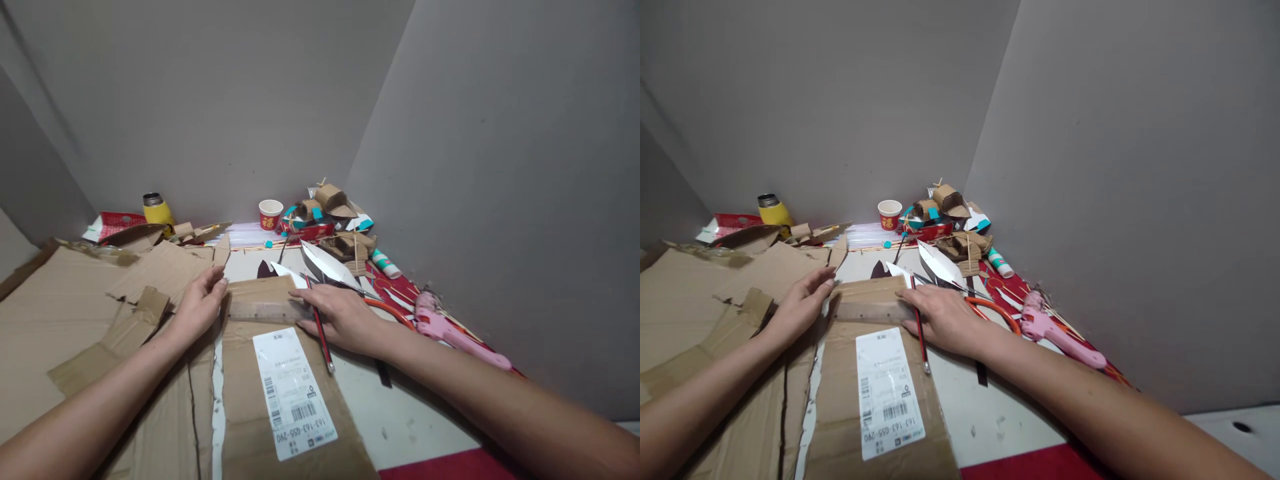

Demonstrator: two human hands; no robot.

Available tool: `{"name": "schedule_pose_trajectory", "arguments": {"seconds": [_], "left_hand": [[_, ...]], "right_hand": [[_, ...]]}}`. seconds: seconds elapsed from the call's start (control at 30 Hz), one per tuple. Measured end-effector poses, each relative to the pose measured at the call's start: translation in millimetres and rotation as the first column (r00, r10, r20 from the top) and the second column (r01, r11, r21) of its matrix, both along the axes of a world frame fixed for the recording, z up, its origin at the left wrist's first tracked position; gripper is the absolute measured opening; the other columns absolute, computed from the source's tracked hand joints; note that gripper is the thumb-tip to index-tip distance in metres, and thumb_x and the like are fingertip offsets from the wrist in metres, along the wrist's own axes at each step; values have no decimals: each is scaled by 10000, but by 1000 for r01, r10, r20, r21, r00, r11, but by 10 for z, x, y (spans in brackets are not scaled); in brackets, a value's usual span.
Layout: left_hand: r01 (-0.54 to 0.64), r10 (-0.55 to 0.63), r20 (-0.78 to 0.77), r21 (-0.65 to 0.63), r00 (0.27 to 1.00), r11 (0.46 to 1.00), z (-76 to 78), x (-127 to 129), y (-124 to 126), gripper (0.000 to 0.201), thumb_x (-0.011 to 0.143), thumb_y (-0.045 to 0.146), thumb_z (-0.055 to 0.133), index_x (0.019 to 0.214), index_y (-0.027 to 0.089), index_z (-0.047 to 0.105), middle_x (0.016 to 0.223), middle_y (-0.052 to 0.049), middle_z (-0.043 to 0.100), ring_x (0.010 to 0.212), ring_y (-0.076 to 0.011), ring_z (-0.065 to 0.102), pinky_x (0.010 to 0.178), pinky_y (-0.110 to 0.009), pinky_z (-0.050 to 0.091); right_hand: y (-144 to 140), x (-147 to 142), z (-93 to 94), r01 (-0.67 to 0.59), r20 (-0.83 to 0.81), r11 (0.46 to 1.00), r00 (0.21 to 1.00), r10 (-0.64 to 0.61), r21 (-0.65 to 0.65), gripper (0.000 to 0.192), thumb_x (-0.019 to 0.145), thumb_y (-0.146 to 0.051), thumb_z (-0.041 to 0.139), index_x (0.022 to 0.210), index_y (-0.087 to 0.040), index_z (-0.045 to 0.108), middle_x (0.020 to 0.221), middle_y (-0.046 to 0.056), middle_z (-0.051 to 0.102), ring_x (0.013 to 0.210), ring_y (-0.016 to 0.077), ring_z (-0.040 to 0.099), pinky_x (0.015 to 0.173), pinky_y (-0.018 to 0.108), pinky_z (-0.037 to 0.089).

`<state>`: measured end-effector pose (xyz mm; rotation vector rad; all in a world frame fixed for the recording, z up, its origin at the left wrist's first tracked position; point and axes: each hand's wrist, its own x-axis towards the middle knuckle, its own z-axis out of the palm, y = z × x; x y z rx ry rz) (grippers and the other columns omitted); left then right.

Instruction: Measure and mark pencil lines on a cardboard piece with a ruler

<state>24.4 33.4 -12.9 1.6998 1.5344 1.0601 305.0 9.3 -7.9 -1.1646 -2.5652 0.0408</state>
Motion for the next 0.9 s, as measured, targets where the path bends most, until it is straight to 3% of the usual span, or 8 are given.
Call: {"name": "schedule_pose_trajectory", "arguments": {"seconds": [0.23, 0.37, 0.6, 0.9], "left_hand": [[41, -42, -56, -18, 998, 999, 2, -18, 25, 530, 845, 394, 488, 1304, 134, 538, 1344, -145, 603, 1228, -257, 567, 1076, -441, 406], [92, -98, -173, -41, 980, 995, 29, -9, 24, 578, 813, 383, 537, 1330, 124, 527, 1201, -168, 678, 1076, -284, 646, 970, -470, 481], [139, -148, -311, -49, 939, 989, 73, -19, 32, 544, 827, 377, 481, 1292, 107, 563, 1254, -180, 648, 1118, -308, 621, 993, -473, 453], [193, -197, -397, -51, 896, 980, 77, -24, 68, 506, 817, 388, 489, 1242, 142, 611, 1253, -152, 660, 1157, -306, 610, 1011, -441, 445]], "right_hand": [[213, 13, 49, -157, -43, 984, 987, 154, -88, 385, 897, -276, 599, 1268, -173, 578, 1072, 129, 664, 982, 258, 590, 844, 417, 511], [258, 38, 64, -193, -87, 970, 979, 182, -147, 392, 906, -211, 581, 1298, -221, 567, 1115, 104, 660, 1042, 251, 575, 916, 432, 491], [314, 142, 82, -164, -88, 969, 985, 150, -184, 407, 880, -125, 555, 1281, -193, 581, 1133, 119, 666, 1063, 256, 585, 943, 447, 478], [352, 179, 39, -92, -53, 990, 995, 86, -111, 405, 901, -106, 468, 1283, -180, 579, 1158, 139, 657, 1085, 264, 591, 938, 444, 482]]}}
